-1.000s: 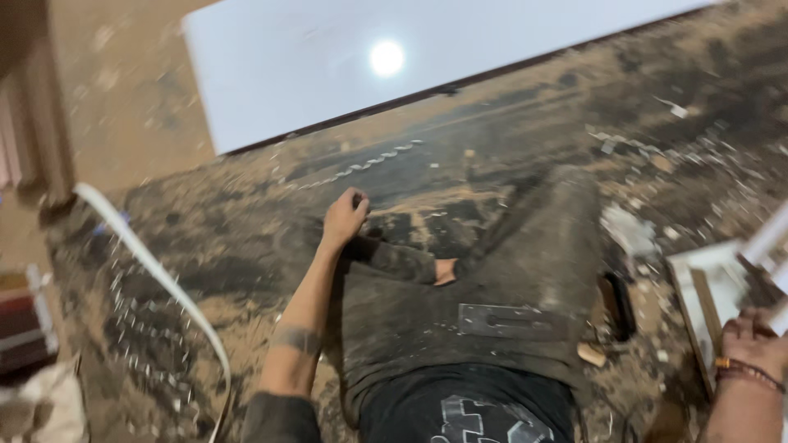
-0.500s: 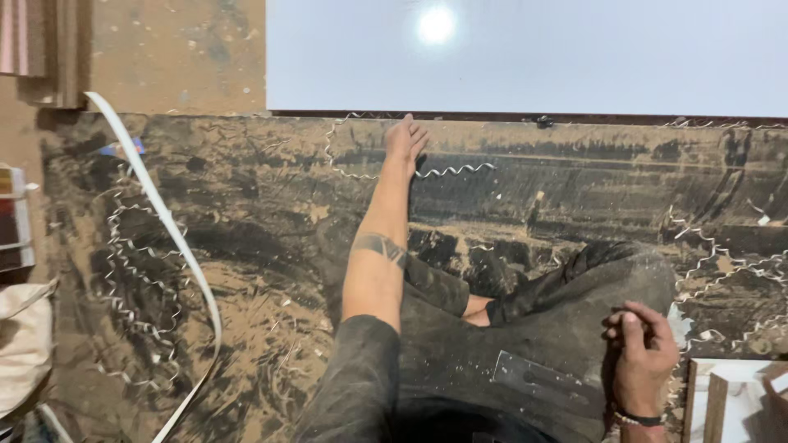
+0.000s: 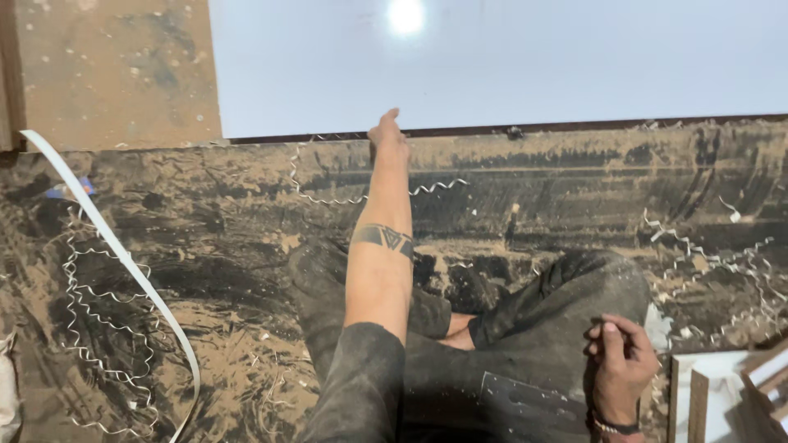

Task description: The person sits on the floor with a white board across their lap and presses white edge banding tape along the board's edge, smoothing it by hand. They then run a sanding block along the taped edge, peel off the excess tape end, trim the edge with a small cutting tool, and sand the edge again.

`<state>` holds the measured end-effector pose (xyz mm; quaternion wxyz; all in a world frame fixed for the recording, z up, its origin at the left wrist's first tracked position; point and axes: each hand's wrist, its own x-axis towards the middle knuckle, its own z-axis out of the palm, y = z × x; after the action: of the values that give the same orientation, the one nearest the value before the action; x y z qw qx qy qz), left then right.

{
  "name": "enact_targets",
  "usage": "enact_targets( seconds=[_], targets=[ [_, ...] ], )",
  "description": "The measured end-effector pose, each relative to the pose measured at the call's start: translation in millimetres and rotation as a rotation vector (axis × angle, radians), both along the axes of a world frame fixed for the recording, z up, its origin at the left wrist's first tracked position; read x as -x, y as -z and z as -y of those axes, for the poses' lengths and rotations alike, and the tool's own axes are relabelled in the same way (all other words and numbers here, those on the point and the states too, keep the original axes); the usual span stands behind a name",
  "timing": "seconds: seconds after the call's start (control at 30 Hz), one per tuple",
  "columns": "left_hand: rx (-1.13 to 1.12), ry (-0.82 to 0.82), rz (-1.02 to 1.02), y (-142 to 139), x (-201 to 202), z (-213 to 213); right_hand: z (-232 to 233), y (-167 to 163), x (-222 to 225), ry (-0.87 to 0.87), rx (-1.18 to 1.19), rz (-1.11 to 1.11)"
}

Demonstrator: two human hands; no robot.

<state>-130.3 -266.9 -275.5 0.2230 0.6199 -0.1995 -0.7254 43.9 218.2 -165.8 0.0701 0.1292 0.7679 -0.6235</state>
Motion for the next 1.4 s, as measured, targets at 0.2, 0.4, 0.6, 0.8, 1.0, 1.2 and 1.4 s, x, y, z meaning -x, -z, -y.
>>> enact_targets(
  seconds=[0.2,0.4,0.6,0.8,1.0,1.2,1.4],
  targets=[
    [-0.003,-0.032,-0.066,13,-5,1,-3,3,3,-0.034,-0.036,-0.011],
    [-0.078,0.004,-0.108,8,-29,-18,10,-11,13,-0.053,-0.127,0.043],
    [0.139,0.234,-0.187,-26,-84,-64,57,-39,95,-0.591,-0.666,-0.371],
    [0.048,0.300,-0.197,-71,-174,-137,96,-17,215,-0.867,-1.259,-0.910],
    [-0.056,0.297,-0.164,-87,-261,-169,81,-22,214,-1.068,-1.193,-1.045],
    [0.160,0.325,-0.095,-140,-344,-149,59,-61,123,-1.179,-1.093,-1.062],
    [0.380,0.296,-0.185,-203,-405,-150,44,-142,61,-1.389,-0.923,-0.907]
  ],
)
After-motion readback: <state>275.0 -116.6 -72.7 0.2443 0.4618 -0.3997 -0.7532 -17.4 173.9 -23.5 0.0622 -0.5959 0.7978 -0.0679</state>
